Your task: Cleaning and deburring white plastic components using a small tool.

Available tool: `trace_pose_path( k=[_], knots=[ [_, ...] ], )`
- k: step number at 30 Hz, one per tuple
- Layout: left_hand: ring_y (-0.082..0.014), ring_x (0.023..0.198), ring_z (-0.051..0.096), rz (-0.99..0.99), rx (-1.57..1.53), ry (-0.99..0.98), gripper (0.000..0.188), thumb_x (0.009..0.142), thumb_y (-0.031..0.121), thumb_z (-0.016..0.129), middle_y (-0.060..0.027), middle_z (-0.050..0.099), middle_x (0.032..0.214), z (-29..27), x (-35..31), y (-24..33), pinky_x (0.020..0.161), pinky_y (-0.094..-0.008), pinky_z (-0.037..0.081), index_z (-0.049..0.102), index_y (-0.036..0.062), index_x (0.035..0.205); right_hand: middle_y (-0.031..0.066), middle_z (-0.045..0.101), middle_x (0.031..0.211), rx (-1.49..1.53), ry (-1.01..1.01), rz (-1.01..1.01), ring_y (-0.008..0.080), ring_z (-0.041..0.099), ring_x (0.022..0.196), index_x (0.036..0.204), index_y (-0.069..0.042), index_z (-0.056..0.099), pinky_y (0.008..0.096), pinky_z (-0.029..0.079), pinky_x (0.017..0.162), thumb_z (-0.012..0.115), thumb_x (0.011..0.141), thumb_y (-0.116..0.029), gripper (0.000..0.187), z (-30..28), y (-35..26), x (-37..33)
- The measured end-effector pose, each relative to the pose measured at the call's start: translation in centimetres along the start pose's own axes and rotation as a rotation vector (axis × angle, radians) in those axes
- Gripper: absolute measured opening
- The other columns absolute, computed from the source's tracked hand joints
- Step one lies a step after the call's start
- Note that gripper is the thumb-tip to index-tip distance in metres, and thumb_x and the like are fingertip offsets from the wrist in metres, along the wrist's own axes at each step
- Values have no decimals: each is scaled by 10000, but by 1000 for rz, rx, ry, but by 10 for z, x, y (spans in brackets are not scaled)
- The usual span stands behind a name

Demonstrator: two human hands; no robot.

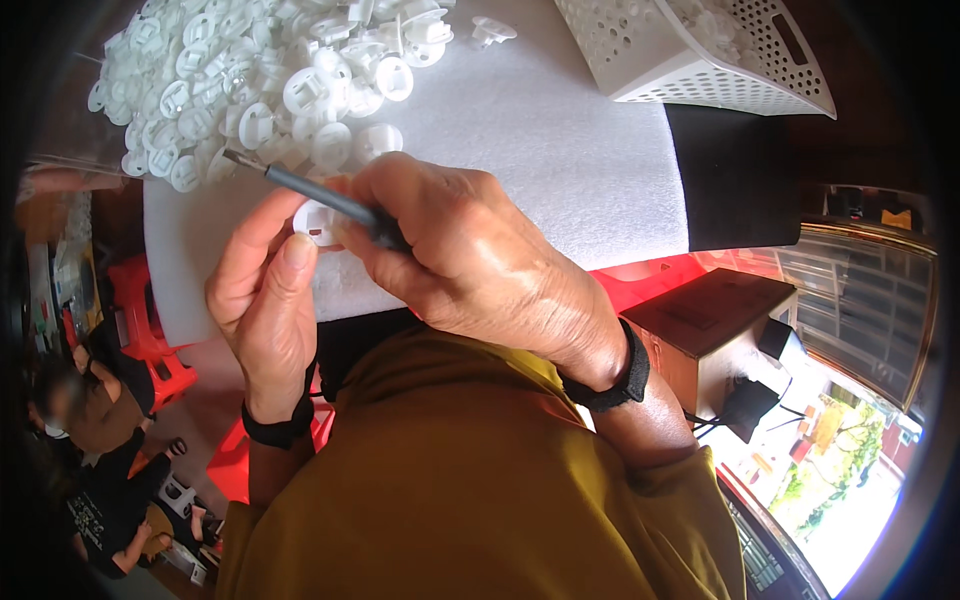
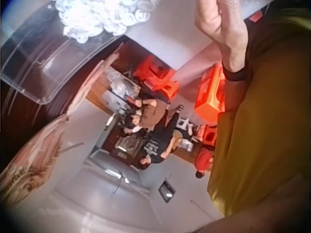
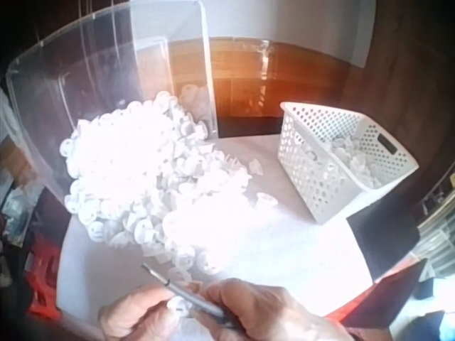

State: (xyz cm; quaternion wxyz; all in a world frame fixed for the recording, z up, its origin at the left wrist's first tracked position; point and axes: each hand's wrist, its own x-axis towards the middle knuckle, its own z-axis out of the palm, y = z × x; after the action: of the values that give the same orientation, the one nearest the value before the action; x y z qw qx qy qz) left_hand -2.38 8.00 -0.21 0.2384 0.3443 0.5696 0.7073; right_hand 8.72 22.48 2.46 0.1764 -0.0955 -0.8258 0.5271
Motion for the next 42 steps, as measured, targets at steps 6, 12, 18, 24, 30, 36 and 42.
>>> trace_pose_path(
  k=[6, 12, 18, 24, 30, 36, 42],
  knots=[
    [-48, 755, 489, -33, -11, 28, 259, 913, 41, 579, -8, 612, 926, -1, 0, 3, 714, -187, 424, 624, -37, 1157, 176, 606, 781, 11, 22, 12, 358, 605, 693, 1006, 8, 586, 389, 470, 610, 609, 852, -58, 169, 3, -3, 3],
    [-108, 904, 597, 48, 28, 61, 261, 906, 14, 577, -98, 665, 1051, 4, 3, 2, 809, -235, 477, 620, -40, 1158, 172, 610, 769, -29, 49, 5, 358, 607, 675, 967, 10, 577, 395, 472, 602, 599, 823, -33, 152, 4, -1, 4],
    [-160, 913, 623, 107, 111, 101, 323, 865, -53, 576, -124, 658, 1056, 9, 6, -2, 798, -267, 511, 587, -55, 1188, 47, 587, 646, -209, 187, -112, 133, 540, 539, 903, -17, 581, 263, 439, 531, 655, 824, -30, 110, 11, 1, 3],
    [-235, 683, 651, 237, 627, -14, 331, 782, -98, 585, -162, 645, 837, 8, 10, -1, 626, -316, 516, 596, -59, 1110, 56, 590, 663, -267, 215, -143, 177, 566, 540, 869, -40, 579, 284, 465, 537, 670, 795, -7, 121, 14, 3, -2],
    [-234, 609, 633, 279, 662, -39, 261, 787, -91, 584, -142, 640, 749, 9, 11, -2, 563, -326, 501, 594, -60, 1046, 65, 600, 714, -287, 191, -155, 203, 585, 580, 873, -38, 575, 292, 468, 539, 669, 769, 20, 152, 12, 7, -5],
    [-197, 571, 629, 261, 614, -71, 222, 830, -86, 551, -116, 634, 712, 11, 13, 0, 539, -298, 499, 582, -54, 1047, 67, 603, 730, -302, 162, -177, 213, 592, 594, 877, -34, 573, 297, 466, 538, 663, 768, 27, 155, 8, 7, -5],
    [-171, 588, 643, 170, 517, -110, 210, 880, -65, 525, -106, 641, 710, 12, 14, 6, 541, -289, 509, 571, -53, 1084, 65, 603, 725, -323, 168, -205, 203, 590, 585, 872, -32, 569, 288, 466, 536, 664, 768, 29, 154, 8, 9, -4]
  ],
)
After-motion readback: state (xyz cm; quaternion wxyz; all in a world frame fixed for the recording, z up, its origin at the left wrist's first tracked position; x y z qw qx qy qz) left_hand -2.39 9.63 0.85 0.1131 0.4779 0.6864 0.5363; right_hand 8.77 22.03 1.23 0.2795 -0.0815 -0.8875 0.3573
